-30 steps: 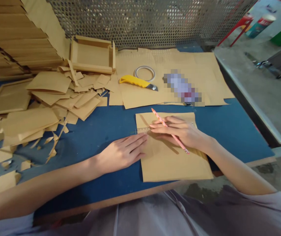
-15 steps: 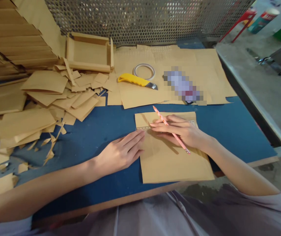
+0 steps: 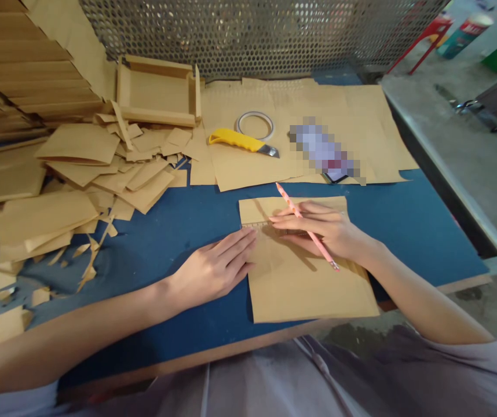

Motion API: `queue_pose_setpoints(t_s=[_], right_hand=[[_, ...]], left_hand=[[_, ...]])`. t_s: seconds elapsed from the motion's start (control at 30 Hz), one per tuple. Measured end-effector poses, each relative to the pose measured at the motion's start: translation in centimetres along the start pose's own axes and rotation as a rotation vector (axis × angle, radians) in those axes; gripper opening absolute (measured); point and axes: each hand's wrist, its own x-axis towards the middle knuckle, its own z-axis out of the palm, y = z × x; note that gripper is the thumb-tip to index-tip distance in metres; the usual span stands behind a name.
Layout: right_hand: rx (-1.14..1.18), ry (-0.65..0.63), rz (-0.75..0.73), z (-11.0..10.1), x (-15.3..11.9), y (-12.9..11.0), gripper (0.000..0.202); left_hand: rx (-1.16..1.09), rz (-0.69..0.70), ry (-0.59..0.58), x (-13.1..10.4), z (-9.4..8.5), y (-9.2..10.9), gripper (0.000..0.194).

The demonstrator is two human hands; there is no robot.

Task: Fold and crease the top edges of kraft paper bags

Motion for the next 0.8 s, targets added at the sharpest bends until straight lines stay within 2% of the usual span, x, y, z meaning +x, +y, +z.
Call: queue_pose_setpoints(t_s=[0.8], right_hand=[[-0.003,0.022,-0.01,0.17,-0.05,0.03,0.028]], left_hand=[[0.016,-0.005,0.018,-0.08,0.21,0.03,0.035]])
